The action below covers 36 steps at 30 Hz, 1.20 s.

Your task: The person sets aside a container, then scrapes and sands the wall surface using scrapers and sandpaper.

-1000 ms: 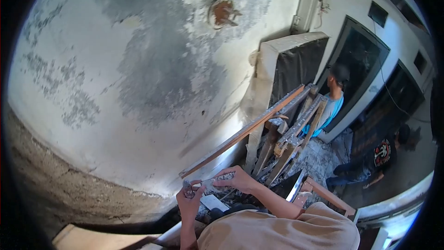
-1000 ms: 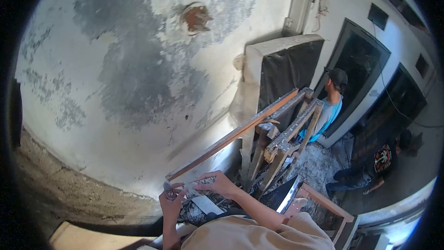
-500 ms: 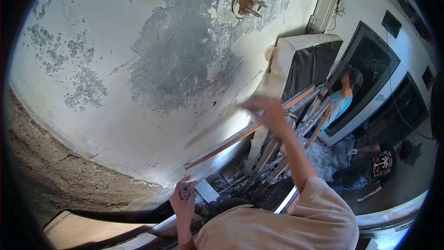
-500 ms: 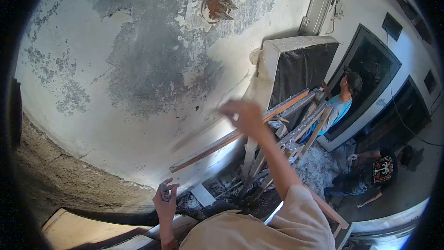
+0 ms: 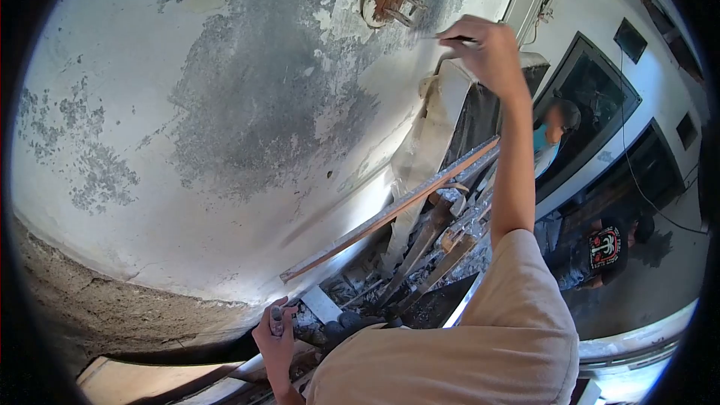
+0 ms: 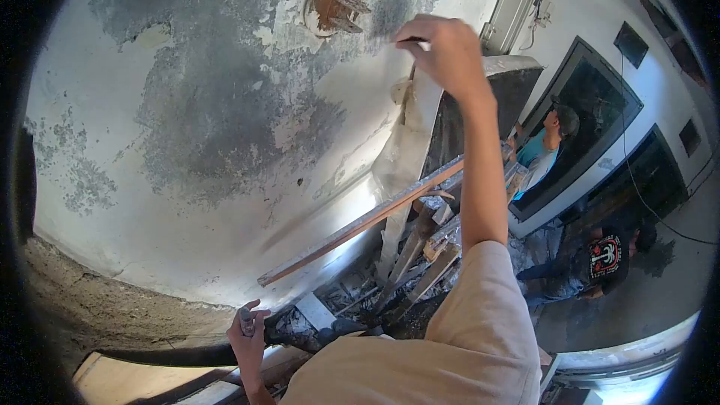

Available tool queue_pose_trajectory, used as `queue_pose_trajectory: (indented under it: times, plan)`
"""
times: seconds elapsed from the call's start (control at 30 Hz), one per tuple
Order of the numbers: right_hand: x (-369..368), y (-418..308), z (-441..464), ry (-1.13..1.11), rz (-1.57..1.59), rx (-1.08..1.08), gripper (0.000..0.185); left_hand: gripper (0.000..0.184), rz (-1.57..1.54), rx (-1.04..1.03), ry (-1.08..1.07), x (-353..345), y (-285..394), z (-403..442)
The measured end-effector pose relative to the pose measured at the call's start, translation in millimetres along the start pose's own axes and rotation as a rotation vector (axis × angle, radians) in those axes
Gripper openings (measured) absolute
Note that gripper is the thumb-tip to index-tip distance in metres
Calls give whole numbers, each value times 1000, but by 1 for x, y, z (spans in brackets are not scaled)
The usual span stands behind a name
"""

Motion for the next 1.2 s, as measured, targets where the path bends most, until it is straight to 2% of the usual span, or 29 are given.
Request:
queue_pose_trajectory:
  times: [0.1, 0.17, 0.27, 0.33, 0.4, 0.43, 0.47, 0.57, 0.63, 0.67, 0.73, 0.8, 0.87, 0.9, 0.93, 1.0, 1.03, 1.13, 1.2]
  plan:
    - [0, -2, 4, 30, 39, 24, 12, 20, 60, -23, -17, -3, -2, 6]
    - [-30, -9, 6, -104, -6, 131, 14, 22, 129, -214, 71, -6, -5, 10]
    - [-16, 0, 4, -157, -15, 43, 8, 28, 249, -234, 175, -5, -1, 16]
    - [-3, 5, 4, -101, 73, -8, 8, 32, 256, -301, 229, -10, 7, 23]
    - [-1, 10, 3, 50, 159, -39, 8, 36, 265, -364, 279, -18, 17, 28]
    - [-25, 6, 4, -82, 82, 66, 9, 33, 301, -399, 277, -23, 21, 31]
    - [-32, 3, 2, -165, 28, 34, 10, 30, 338, -438, 275, -26, 23, 33]
    - [-16, 18, -6, -193, -19, 12, 10, 29, 386, -414, 219, -35, 13, 42]
    - [7, 28, -6, -28, -34, -67, 9, 28, 439, -414, 181, -42, 0, 48]
    - [16, 31, -1, -26, -41, -67, 9, 33, 471, -434, 140, -47, -9, 49]
    - [39, 25, 13, 126, -272, -37, 9, 38, 506, -458, 96, -50, -14, 48]
    - [25, 22, 16, 126, -330, -25, 9, 35, 548, -503, 154, -53, -8, 48]
    - [-23, 50, 9, 17, -421, 174, 14, 33, 566, -497, 181, -59, -8, 51]
    - [-28, 42, 6, -89, -452, 157, 16, 31, 591, -497, 213, -60, -10, 54]
    - [-22, 42, 4, -87, -453, 160, 16, 31, 590, -498, 215, -61, -11, 56]
    - [-1, 47, 4, -48, -303, -6, 15, 27, 659, -512, 229, -63, -13, 63]
    - [12, 44, 6, 35, -268, -23, 14, 27, 656, -514, 234, -64, -15, 67]
    - [5, 46, 7, 171, -200, 72, 12, 26, 666, -558, 248, -67, -16, 69]
    - [-32, 47, 1, -161, -386, 98, 18, 27, 723, -567, 229, -64, -12, 66]
Point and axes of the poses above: each hand's wrist, its own z-axis towards the middle knuckle, its own x-axis out of the back of the hand, y = z × x, the point moved 2 cm from there along z, towards the middle knuckle, and after that the axes turned 6 degrees about z, right-handed, at the moved point
